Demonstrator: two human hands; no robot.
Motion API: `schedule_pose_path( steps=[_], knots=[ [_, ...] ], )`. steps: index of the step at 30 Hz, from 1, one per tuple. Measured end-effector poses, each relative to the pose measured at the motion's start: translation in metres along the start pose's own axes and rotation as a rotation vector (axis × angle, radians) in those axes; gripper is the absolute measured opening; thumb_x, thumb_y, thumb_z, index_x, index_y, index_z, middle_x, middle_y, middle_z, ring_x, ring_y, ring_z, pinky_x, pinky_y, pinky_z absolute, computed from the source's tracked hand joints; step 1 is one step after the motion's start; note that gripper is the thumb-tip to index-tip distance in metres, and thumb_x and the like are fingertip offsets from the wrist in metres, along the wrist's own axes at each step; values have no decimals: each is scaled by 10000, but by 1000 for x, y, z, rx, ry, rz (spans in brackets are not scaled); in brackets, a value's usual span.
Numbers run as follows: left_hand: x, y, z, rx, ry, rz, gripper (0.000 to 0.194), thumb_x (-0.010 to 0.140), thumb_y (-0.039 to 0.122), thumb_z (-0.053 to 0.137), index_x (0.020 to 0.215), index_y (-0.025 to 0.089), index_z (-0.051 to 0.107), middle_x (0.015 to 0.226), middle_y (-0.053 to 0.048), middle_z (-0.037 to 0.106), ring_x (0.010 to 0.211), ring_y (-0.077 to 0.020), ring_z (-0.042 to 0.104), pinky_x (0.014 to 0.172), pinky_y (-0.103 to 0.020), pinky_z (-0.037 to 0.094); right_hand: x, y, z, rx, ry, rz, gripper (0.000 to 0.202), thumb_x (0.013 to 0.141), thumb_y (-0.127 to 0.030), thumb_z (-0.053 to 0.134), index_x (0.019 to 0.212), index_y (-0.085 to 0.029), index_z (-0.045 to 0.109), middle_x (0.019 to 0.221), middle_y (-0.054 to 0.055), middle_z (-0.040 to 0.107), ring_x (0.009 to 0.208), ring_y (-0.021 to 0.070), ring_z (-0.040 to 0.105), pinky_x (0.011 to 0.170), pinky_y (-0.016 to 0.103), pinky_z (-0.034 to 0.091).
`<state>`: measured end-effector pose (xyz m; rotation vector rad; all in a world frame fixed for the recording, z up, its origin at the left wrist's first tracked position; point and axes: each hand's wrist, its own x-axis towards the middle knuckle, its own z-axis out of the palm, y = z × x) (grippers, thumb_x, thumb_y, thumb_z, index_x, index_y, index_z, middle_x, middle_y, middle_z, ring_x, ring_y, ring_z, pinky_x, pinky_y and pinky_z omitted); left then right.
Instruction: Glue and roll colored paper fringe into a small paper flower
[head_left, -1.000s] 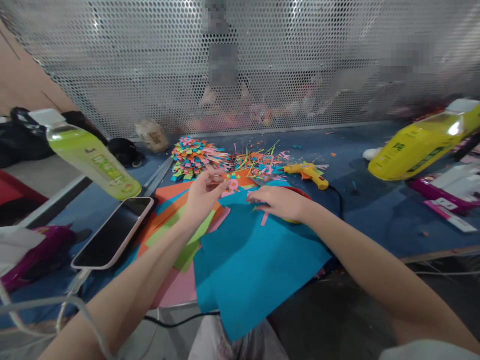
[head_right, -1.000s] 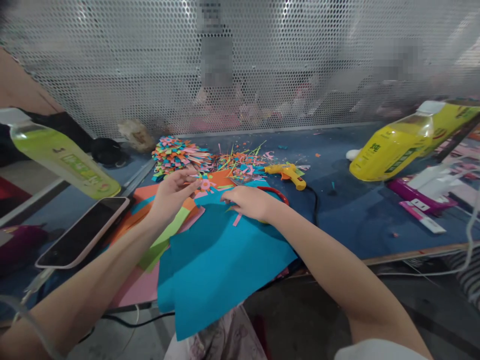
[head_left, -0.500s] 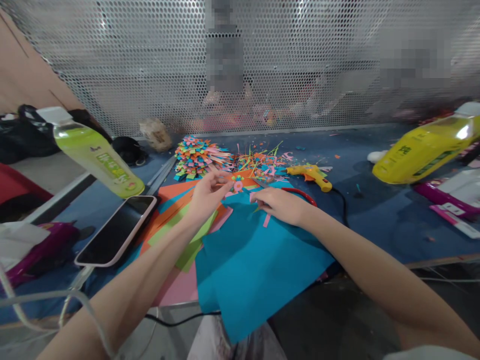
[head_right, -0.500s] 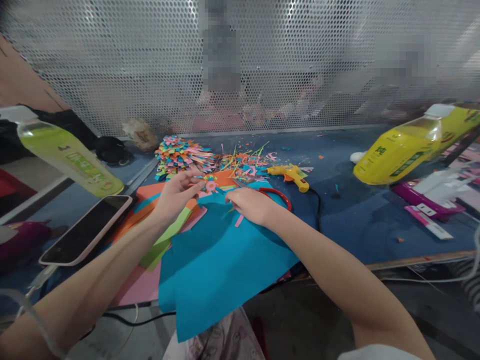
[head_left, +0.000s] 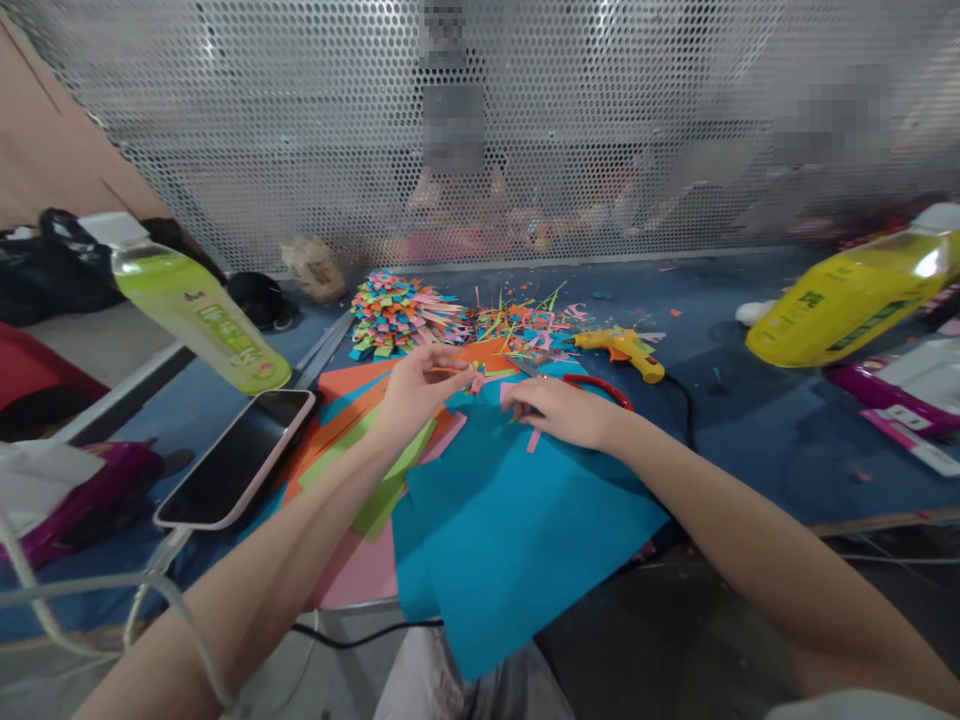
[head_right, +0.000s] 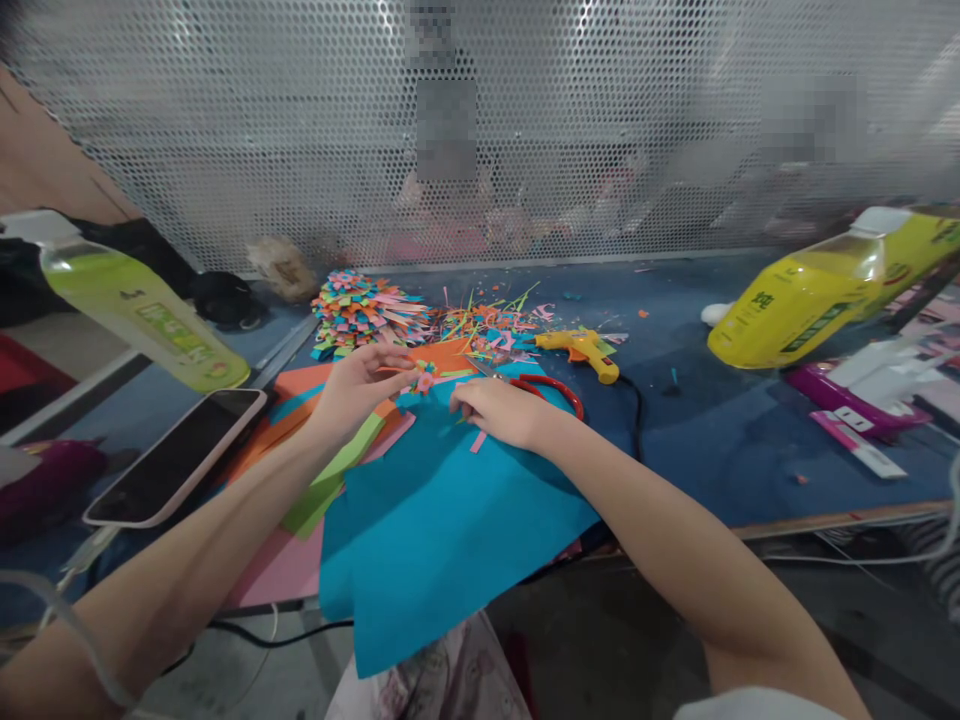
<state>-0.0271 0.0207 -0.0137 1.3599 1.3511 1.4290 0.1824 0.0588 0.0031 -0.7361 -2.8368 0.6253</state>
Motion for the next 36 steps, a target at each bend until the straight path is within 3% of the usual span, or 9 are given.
schedule_pose_path(
  steps=[6, 11, 13, 16, 18, 28, 32, 36],
  knots=[
    [-2, 1, 1, -58, -44, -36, 436, 553, 325, 806, 903, 143, 623, 854, -51, 667, 754, -144, 642, 653, -252, 491, 0, -1, 0, 20, 30, 81, 185, 810, -106, 571, 994, -120, 580, 954, 106, 637, 870, 194, 572, 789, 319, 440],
    [-7, 9, 7, -286, -119, -177, 419, 526, 268, 825, 868, 145, 617, 839, -30, 659, 638, -95, 602, 505, -196, 419, 1, -1, 7, 414, 297, 177, 659, 727, -360, 710, 1273, -182, 387, 1229, 138, 553, 969, 193, 592, 785, 324, 500],
    [-9, 11, 10, -313, -139, -222, 421, 510, 258, 833, 854, 139, 622, 828, -37, 667, 630, -98, 600, 483, -195, 407, 2, 0, 9, 541, 336, 140, 595, 732, -347, 703, 1228, -193, 414, 1210, 126, 572, 969, 183, 609, 773, 315, 512],
    [-11, 11, 14, -322, -183, -241, 412, 524, 240, 830, 868, 125, 636, 788, -40, 669, 628, -103, 604, 470, -188, 398, 4, 0, 10, 670, 291, 92, 330, 786, -293, 644, 1062, -181, 501, 980, 81, 670, 888, 172, 651, 767, 317, 513],
    [-11, 10, 15, -363, -197, -261, 403, 528, 226, 830, 867, 119, 642, 758, -37, 663, 611, -96, 593, 458, -180, 383, 5, -2, 9, 714, 291, 92, 256, 795, -254, 628, 1010, -177, 514, 875, 58, 684, 848, 170, 664, 760, 316, 513],
    [-10, 20, 11, -590, -152, -314, 316, 570, 174, 801, 847, 127, 658, 782, -41, 663, 570, -57, 547, 459, -166, 366, 5, 1, 0, 581, 461, 220, 276, 723, -305, 699, 906, -157, 555, 725, 16, 612, 639, 138, 590, 603, 279, 489],
    [-10, 18, 11, -520, -119, -260, 399, 499, 99, 814, 866, 141, 663, 821, -32, 678, 699, -94, 620, 598, -181, 452, 8, 7, 4, 622, 426, 225, 237, 739, -245, 681, 915, -155, 551, 770, 42, 648, 704, 164, 639, 650, 298, 520],
    [-11, 18, 13, -475, -125, -223, 381, 514, 139, 816, 867, 139, 674, 810, -35, 685, 660, -92, 606, 536, -179, 425, 11, 14, 10, 685, 384, 176, 283, 757, -76, 591, 1023, -157, 539, 1037, 96, 655, 919, 162, 654, 824, 308, 529]
  ],
)
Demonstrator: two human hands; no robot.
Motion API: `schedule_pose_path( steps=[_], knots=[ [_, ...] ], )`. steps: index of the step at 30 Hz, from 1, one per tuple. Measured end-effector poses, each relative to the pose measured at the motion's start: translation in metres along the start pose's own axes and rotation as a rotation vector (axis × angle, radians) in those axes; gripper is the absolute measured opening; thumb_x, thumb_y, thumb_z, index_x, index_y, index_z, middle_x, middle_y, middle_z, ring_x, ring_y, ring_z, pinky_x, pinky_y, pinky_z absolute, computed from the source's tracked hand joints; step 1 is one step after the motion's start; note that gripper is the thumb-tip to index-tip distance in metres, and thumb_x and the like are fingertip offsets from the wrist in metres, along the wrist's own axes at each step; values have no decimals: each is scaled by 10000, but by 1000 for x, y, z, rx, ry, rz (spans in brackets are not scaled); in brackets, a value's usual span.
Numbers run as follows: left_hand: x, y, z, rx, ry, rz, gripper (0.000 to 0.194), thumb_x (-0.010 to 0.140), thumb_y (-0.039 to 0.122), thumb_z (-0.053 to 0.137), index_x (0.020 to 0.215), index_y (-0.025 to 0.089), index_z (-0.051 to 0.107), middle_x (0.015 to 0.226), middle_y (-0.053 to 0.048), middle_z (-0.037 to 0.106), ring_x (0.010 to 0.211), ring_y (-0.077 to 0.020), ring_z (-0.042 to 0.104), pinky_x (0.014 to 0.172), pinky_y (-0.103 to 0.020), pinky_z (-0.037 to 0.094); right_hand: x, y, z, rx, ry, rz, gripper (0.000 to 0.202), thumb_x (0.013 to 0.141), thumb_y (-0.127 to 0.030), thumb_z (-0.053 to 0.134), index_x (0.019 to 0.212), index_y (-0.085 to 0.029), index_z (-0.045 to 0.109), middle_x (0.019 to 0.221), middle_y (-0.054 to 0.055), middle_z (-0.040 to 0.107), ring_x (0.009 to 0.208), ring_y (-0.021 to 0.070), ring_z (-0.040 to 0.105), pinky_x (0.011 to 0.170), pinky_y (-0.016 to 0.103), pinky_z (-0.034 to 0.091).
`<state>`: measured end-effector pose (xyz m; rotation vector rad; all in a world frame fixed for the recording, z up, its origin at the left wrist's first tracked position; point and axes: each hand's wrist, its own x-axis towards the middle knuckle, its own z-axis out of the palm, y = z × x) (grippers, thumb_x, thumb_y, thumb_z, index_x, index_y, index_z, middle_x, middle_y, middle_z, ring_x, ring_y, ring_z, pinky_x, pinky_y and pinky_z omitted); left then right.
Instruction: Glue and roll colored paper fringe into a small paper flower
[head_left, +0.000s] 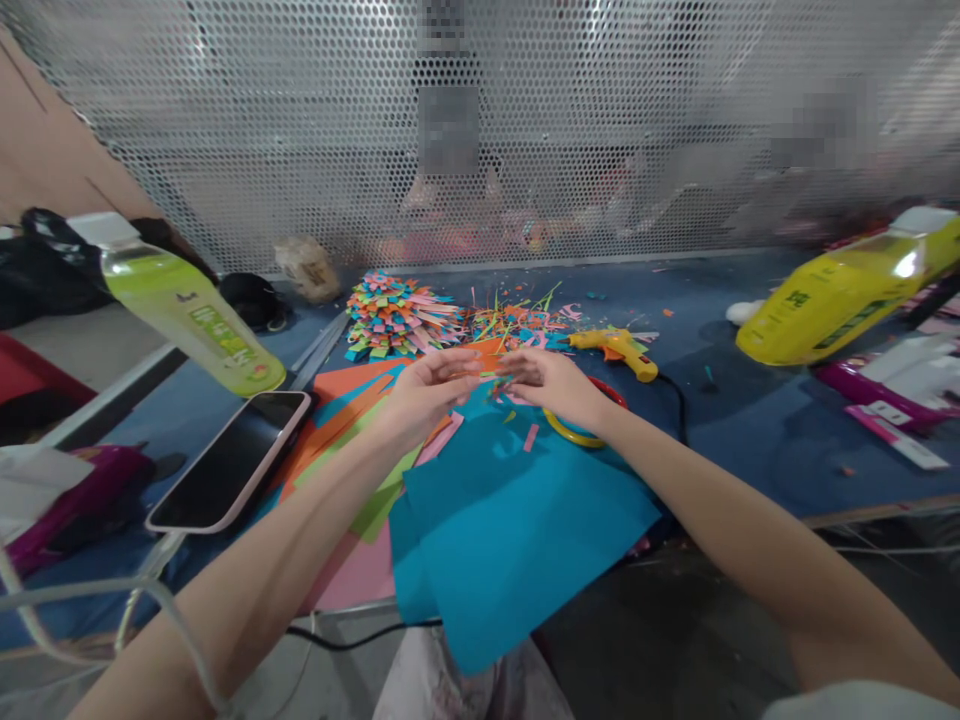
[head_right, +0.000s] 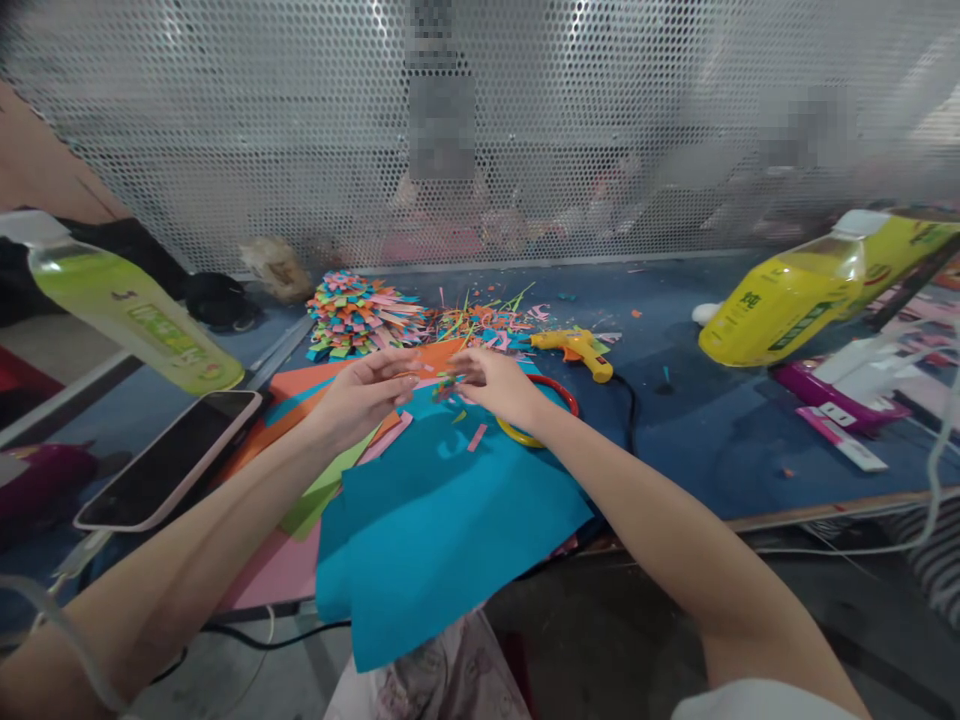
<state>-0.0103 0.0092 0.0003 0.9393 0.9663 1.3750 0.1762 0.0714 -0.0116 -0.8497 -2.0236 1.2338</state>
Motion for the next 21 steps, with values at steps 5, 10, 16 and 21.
schedule_pose_path(
  steps=[5, 10, 16, 21],
  knots=[
    [-1, 0, 2, -3, -25, 27, 391, 496, 153, 820, 865, 148, 690, 807, -37, 691, 624, -83, 590, 491, -170, 401, -1, 0, -7, -329, 61, -148, 376, 776, -119, 590, 1144, -162, 529, 1117, 107, 622, 938, 173, 636, 824, 328, 518],
    [0, -1, 1, 37, -29, 29, 394, 485, 103, 808, 859, 159, 696, 793, -26, 689, 724, -98, 614, 632, -189, 458, -4, -14, -17, -625, -92, -235, 207, 824, -156, 562, 1028, -139, 593, 1008, 90, 657, 895, 171, 611, 826, 323, 472],
    [1, -4, -3, 82, -51, 52, 399, 485, 103, 799, 860, 168, 682, 814, -21, 685, 752, -110, 619, 700, -224, 470, -5, -15, -14, -776, -339, -253, 386, 776, -308, 668, 1111, -138, 577, 1084, 112, 634, 1012, 227, 576, 839, 328, 444],
    [4, -10, -10, 219, -88, 115, 360, 568, 204, 799, 902, 159, 671, 809, -30, 679, 741, -111, 613, 688, -227, 474, -5, -10, -12, -805, -372, -266, 342, 807, -287, 631, 1106, -129, 579, 1061, 117, 642, 986, 232, 589, 809, 326, 443]
  ],
)
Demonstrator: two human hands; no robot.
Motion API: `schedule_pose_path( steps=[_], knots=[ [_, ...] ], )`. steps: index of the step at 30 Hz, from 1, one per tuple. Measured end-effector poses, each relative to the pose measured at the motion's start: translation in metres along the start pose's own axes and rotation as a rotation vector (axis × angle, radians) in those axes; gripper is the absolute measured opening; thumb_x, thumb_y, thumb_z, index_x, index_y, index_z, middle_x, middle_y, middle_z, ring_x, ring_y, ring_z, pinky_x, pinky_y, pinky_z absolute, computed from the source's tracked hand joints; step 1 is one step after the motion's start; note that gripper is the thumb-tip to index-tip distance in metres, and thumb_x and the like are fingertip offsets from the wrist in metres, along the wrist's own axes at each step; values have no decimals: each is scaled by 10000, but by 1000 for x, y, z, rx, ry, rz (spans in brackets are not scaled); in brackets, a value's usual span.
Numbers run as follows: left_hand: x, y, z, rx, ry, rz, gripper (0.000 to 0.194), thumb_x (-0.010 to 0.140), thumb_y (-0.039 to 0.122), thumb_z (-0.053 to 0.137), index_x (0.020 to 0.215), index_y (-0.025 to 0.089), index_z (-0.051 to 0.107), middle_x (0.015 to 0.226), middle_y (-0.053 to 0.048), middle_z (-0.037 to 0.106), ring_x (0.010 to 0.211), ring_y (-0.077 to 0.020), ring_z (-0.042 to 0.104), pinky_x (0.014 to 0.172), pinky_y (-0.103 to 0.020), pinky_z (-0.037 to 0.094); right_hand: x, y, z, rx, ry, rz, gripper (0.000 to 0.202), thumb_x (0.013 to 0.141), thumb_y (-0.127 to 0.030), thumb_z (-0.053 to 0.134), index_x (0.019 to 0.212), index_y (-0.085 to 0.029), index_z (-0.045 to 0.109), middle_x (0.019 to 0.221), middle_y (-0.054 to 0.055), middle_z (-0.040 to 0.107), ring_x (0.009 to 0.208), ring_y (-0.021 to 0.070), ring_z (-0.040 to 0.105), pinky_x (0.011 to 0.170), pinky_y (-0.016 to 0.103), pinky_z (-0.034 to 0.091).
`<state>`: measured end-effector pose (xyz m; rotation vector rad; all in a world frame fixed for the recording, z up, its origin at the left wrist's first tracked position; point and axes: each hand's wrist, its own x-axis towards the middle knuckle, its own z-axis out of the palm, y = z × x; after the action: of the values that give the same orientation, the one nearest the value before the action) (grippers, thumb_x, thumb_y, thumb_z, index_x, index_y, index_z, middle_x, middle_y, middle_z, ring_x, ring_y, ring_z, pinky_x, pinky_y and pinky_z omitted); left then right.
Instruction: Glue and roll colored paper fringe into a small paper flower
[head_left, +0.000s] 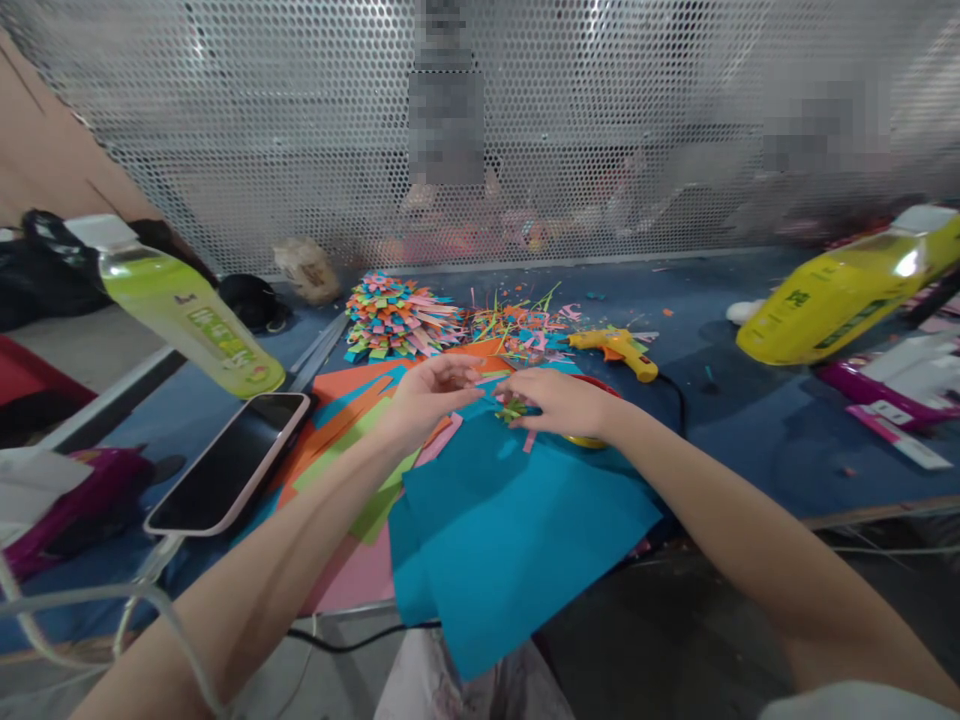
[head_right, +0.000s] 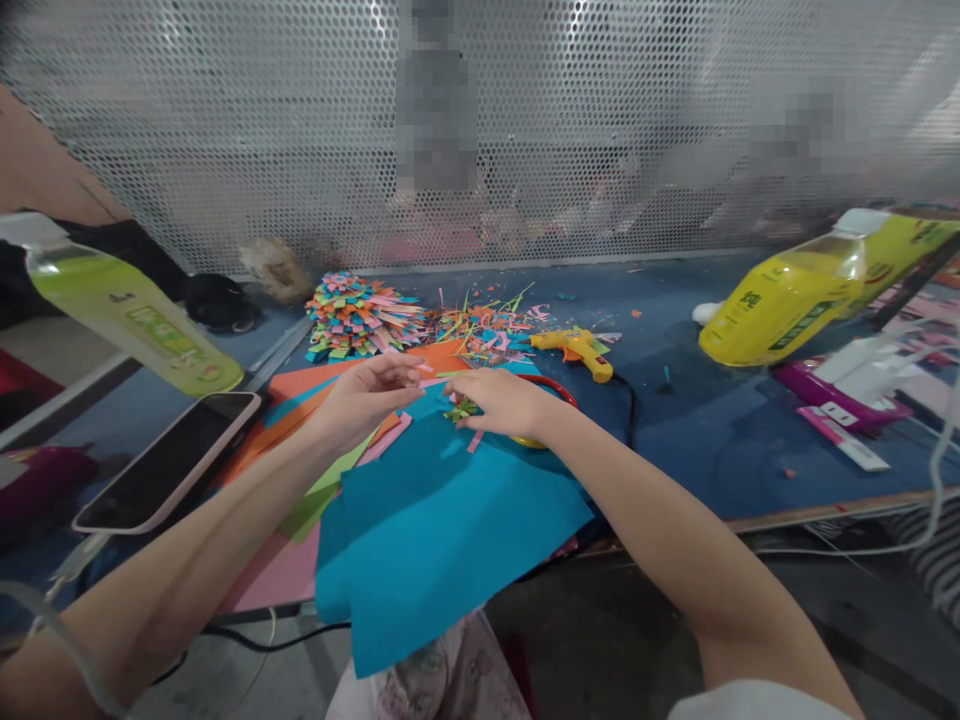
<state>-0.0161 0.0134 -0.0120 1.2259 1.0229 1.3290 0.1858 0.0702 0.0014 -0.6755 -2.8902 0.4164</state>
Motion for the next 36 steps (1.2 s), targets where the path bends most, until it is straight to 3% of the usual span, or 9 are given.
schedule_pose_path(
  steps=[8, 12, 15, 21, 25, 29, 32, 36],
  knots=[
    [-3, 0, 1, 255, -40, 52, 288, 660, 315, 741, 896, 161, 680, 827, -61, 714, 759, -161, 648, 665, -258, 481, 0, -1, -3, 149, 125, 131, 279, 872, -205, 478, 1113, -120, 589, 987, 108, 674, 823, 166, 623, 737, 279, 467],
    [-6, -2, 6, 658, -172, 227, 159, 776, 281, 628, 905, 223, 700, 901, -53, 714, 816, -181, 646, 745, -284, 478, 1, 0, -3, 150, 218, 178, 215, 860, -185, 490, 1022, -131, 622, 944, 96, 690, 845, 175, 632, 747, 287, 459],
    [-4, -8, 10, 867, -329, 349, 201, 800, 220, 577, 964, 260, 686, 991, -60, 694, 939, -209, 625, 856, -322, 455, 2, 0, -2, 192, 269, 229, 195, 857, -193, 499, 989, -138, 632, 931, 85, 697, 826, 163, 635, 720, 265, 458],
    [0, -18, 16, 854, -346, 292, 412, 772, 149, 570, 1175, 230, 543, 1087, -96, 659, 1018, -231, 599, 920, -381, 437, 4, 2, 1, 212, 320, 314, 201, 852, -166, 487, 987, -136, 634, 872, 74, 701, 734, 143, 623, 655, 243, 441],
    [0, -19, 15, 930, -389, 318, 429, 809, 149, 521, 1229, 232, 492, 1086, -92, 666, 1109, -241, 563, 937, -388, 417, 4, 1, 0, 194, 328, 304, 214, 853, -137, 470, 983, -127, 639, 886, 82, 699, 764, 147, 623, 673, 245, 438],
    [0, -17, 12, 985, -405, 353, 410, 826, 172, 517, 1231, 229, 494, 972, -67, 693, 1025, -228, 595, 903, -363, 423, 3, 2, 1, 223, 342, 301, 213, 848, -155, 484, 988, -118, 639, 907, 92, 697, 766, 149, 626, 674, 246, 447],
    [-1, -12, 10, 931, -315, 371, 367, 808, 182, 556, 1167, 254, 548, 901, -33, 701, 923, -199, 614, 840, -311, 434, 3, 2, 2, 240, 328, 269, 190, 848, -189, 505, 973, -136, 639, 906, 79, 695, 782, 152, 628, 682, 250, 456],
    [-4, -1, 8, 710, 56, 350, 274, 778, 200, 603, 1049, 241, 580, 891, -23, 703, 776, -148, 620, 671, -243, 433, -1, 4, -7, 192, 361, 294, 198, 872, -270, 498, 969, -161, 632, 913, 78, 691, 810, 173, 635, 722, 279, 476]
  ],
)
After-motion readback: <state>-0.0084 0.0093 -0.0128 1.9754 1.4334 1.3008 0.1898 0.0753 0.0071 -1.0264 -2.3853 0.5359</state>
